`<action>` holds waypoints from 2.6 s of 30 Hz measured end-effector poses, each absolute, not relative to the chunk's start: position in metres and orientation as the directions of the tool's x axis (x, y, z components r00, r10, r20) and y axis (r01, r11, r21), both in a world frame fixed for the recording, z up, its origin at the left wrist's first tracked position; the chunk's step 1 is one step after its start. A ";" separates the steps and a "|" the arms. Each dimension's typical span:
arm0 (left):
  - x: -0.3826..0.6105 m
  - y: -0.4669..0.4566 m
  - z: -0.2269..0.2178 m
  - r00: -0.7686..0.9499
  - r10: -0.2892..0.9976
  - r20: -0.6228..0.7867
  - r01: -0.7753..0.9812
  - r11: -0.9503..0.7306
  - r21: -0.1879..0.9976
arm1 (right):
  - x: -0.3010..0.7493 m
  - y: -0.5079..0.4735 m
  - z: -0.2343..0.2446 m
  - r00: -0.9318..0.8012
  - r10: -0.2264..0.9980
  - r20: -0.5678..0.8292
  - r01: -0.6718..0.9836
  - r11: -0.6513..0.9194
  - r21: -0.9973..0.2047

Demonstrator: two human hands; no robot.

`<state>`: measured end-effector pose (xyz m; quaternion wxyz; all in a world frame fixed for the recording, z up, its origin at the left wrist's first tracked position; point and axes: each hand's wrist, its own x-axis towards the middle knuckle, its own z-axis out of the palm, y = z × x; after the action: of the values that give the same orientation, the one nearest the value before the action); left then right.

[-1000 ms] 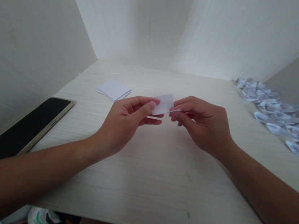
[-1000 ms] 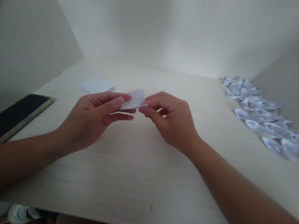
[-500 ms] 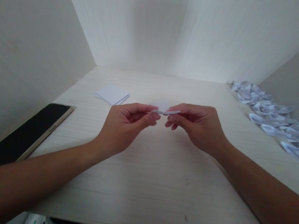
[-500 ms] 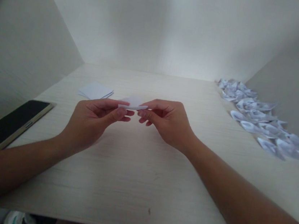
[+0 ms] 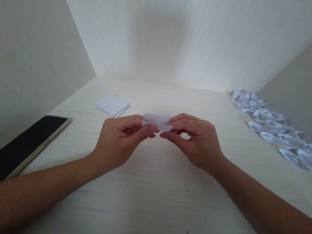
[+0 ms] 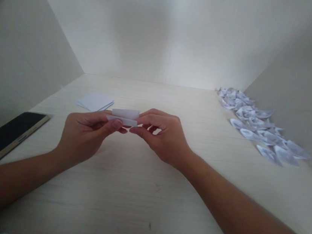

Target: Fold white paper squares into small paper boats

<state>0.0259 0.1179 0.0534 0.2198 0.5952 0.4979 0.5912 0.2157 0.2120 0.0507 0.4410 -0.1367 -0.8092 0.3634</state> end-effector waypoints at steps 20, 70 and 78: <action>0.030 0.119 0.053 -0.313 0.830 0.462 0.129 -0.445 0.886 | 0.207 0.195 0.057 -0.490 0.824 0.283 -0.233 0.188 -0.954; 0.036 0.113 0.064 -0.307 0.859 0.410 0.220 -0.355 0.908 | 0.205 0.185 0.063 -0.429 0.868 0.250 -0.261 0.146 -0.954; 0.035 0.112 0.063 -0.303 0.884 0.357 0.207 -0.305 0.930 | 0.206 0.185 0.064 -0.466 0.852 0.239 -0.201 0.161 -0.966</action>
<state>0.0354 0.1123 0.0631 0.2748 0.5224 0.5216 0.6160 0.2056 0.1849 0.0638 0.4447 -0.2629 -0.6187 0.5918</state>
